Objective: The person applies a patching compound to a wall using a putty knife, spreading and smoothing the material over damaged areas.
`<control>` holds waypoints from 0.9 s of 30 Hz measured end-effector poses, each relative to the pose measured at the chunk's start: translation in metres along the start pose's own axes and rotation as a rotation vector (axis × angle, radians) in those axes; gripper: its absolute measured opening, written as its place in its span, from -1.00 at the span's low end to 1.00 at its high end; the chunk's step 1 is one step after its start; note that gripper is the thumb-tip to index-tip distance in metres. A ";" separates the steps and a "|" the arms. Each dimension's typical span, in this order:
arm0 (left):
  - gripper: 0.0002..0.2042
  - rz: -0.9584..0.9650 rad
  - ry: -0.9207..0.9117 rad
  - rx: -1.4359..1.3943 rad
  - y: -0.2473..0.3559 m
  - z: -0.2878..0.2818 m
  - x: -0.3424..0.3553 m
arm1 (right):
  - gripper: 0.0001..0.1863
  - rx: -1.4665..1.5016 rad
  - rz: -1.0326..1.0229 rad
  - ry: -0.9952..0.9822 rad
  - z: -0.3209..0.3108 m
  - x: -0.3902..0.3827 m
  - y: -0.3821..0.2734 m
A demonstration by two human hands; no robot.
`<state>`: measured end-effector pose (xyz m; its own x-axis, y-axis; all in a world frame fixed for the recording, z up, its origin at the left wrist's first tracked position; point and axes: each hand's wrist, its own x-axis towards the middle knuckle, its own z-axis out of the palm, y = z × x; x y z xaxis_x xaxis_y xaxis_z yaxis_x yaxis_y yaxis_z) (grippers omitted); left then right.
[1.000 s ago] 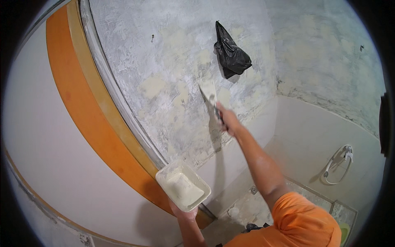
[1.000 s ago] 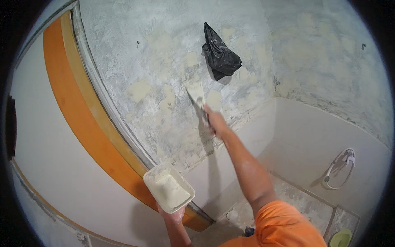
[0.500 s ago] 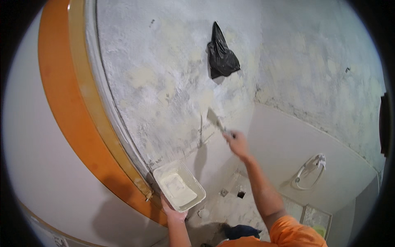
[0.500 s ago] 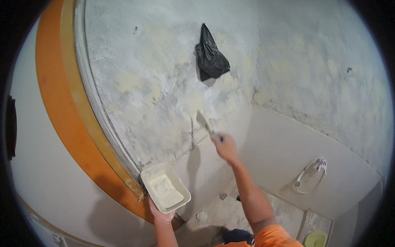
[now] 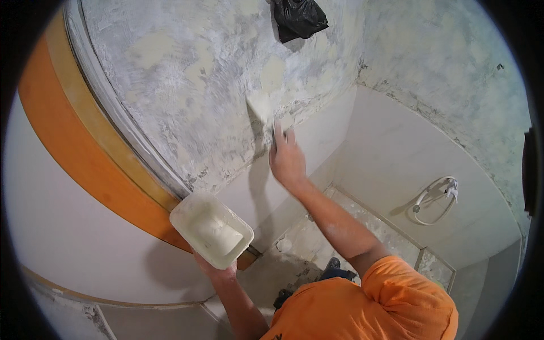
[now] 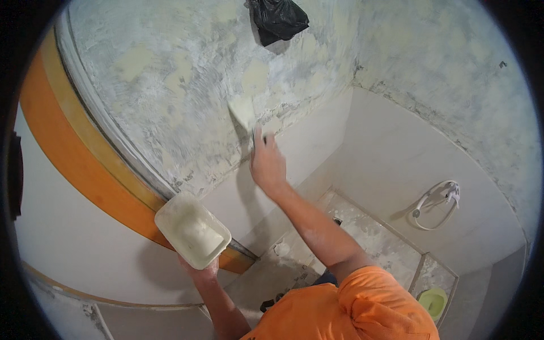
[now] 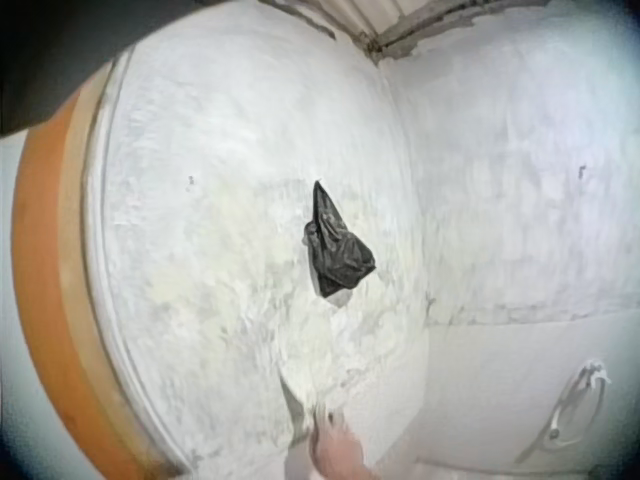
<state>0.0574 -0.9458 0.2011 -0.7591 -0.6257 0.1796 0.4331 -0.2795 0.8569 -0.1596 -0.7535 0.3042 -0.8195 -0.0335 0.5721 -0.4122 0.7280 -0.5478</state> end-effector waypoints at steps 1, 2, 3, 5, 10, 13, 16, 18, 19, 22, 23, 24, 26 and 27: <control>-0.42 0.009 -0.003 -0.037 0.002 0.007 -0.001 | -0.31 0.020 -0.010 -0.063 0.011 -0.027 0.014; -0.45 0.016 -0.006 -0.074 0.004 0.012 -0.002 | -0.34 0.040 -0.024 -0.128 0.015 -0.049 0.027; -0.45 -0.085 -0.015 -0.315 0.013 0.026 -0.007 | -0.34 0.050 -0.034 -0.135 0.013 -0.065 0.037; -0.46 -0.152 -0.018 -0.561 0.018 0.040 -0.011 | -0.42 0.103 -0.037 -0.213 0.006 -0.074 0.054; -0.49 -0.070 -0.047 -0.383 0.016 0.064 -0.030 | -0.50 0.190 0.008 0.139 -0.024 0.011 0.085; -0.53 -0.190 0.114 -0.662 0.021 0.101 -0.036 | -0.45 0.149 -0.066 0.316 -0.039 0.075 0.111; -0.52 -0.090 0.081 -0.575 0.001 0.124 -0.045 | -0.47 0.242 0.045 0.270 -0.051 0.104 0.130; -0.53 -0.070 0.110 -0.518 -0.015 0.140 -0.050 | -0.42 0.182 -0.050 0.149 -0.034 0.099 0.145; -0.54 -0.051 0.142 -0.457 -0.023 0.144 -0.052 | -0.40 0.146 -0.052 0.042 -0.027 0.084 0.144; -0.54 0.023 0.030 -0.302 -0.055 0.152 -0.064 | -0.49 0.182 -0.131 -0.288 -0.048 0.040 0.152; -0.54 0.028 0.061 -0.302 -0.062 0.159 -0.071 | -0.58 0.344 -0.163 -0.355 -0.048 0.032 0.169; -0.53 0.085 0.066 -0.087 -0.063 0.178 -0.076 | -0.66 0.501 -0.196 -0.427 -0.050 0.024 0.187; -0.52 0.152 0.108 0.105 -0.068 0.205 -0.083 | -0.78 0.785 0.031 -0.553 -0.071 0.007 0.198; -0.50 -0.066 0.138 -0.142 -0.067 0.215 -0.083 | -0.78 0.928 0.231 -0.718 -0.079 0.003 0.213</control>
<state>-0.0133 -0.7185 0.2325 -0.7188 -0.6935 0.0493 0.4563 -0.4172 0.7860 -0.2187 -0.5446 0.2376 -0.8255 -0.5567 0.0923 -0.1145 0.0051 -0.9934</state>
